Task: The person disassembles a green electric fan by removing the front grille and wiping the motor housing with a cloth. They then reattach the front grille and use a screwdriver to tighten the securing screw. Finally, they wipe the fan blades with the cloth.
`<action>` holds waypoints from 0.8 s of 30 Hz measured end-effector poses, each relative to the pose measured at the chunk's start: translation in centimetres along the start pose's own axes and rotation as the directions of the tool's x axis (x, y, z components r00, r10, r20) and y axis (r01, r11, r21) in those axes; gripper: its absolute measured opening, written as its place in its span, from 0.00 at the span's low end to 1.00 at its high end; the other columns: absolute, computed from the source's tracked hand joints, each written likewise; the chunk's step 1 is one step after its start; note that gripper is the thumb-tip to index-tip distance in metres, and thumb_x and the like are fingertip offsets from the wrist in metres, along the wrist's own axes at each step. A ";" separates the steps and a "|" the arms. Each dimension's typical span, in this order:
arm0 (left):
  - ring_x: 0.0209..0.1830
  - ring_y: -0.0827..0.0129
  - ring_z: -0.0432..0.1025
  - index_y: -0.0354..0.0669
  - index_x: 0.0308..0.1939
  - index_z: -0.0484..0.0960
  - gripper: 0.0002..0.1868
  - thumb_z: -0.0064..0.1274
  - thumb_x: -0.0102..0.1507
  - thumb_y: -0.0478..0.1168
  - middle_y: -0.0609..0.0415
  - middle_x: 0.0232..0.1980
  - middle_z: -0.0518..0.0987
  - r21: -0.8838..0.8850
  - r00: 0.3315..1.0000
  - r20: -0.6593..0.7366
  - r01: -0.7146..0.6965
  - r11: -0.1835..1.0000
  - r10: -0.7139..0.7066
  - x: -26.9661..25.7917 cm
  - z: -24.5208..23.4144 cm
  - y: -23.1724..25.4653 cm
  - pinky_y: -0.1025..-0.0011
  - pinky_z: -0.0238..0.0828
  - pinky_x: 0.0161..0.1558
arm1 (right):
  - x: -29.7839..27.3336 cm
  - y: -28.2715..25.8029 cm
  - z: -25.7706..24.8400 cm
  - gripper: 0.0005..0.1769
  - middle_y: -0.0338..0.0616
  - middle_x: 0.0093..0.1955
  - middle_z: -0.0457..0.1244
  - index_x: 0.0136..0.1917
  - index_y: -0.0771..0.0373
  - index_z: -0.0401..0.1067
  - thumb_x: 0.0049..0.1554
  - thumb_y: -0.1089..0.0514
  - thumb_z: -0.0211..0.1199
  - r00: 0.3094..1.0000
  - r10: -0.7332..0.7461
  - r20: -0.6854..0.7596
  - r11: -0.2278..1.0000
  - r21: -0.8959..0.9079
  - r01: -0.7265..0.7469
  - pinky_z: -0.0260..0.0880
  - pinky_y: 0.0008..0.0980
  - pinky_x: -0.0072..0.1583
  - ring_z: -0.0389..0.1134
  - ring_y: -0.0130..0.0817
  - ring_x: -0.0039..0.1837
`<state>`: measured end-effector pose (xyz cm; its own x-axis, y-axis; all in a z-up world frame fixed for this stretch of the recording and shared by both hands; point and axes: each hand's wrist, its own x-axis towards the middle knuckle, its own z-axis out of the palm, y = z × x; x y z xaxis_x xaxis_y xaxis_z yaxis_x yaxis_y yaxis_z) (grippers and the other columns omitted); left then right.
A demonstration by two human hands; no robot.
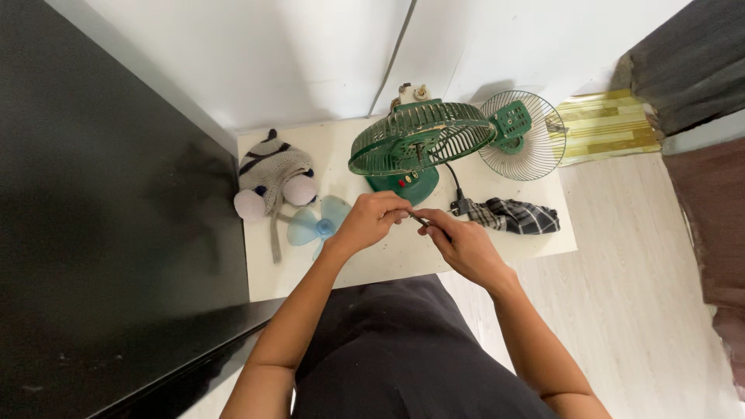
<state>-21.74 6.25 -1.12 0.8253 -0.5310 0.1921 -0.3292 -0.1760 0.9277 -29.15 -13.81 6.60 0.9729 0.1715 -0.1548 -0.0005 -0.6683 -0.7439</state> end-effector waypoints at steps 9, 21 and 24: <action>0.30 0.67 0.77 0.37 0.41 0.86 0.07 0.58 0.60 0.30 0.50 0.34 0.82 0.123 0.994 0.101 -0.055 0.991 0.043 1.1 -1.2 -0.6 0.70 0.73 0.34 | 0.0 -0.5 1.7 0.21 0.41 0.46 0.73 0.67 0.52 0.67 0.61 0.57 0.53 0.997 0.005 -0.072 0.995 -0.096 -0.012 0.71 0.40 0.44 0.74 0.43 0.41; 0.26 0.76 0.67 0.35 0.45 0.83 0.10 0.57 0.67 0.39 0.60 0.30 0.73 -0.807 0.869 0.093 0.352 0.474 -0.486 4.2 2.9 -7.5 0.76 0.68 0.30 | 5.2 2.9 5.8 0.19 0.47 0.40 0.68 0.68 0.60 0.63 0.63 0.64 0.52 0.956 0.288 -0.054 0.483 0.870 -0.096 0.59 0.31 0.30 0.60 0.29 0.29; 0.21 0.77 0.62 0.37 0.48 0.82 0.12 0.59 0.66 0.42 0.61 0.29 0.71 -0.872 0.792 -0.001 0.298 0.388 -0.611 5.0 4.1 -7.8 0.76 0.60 0.22 | 7.5 3.7 7.0 0.19 0.46 0.37 0.64 0.68 0.60 0.64 0.63 0.64 0.52 0.948 0.317 -0.021 0.260 0.963 -0.065 0.60 0.31 0.29 0.60 0.30 0.30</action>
<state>-16.97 1.59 -8.73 0.8549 -0.3124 -0.4142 0.5187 0.4961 0.6963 -23.44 -9.87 -1.85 0.9272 -0.0650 -0.3689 -0.2862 0.5125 -0.8096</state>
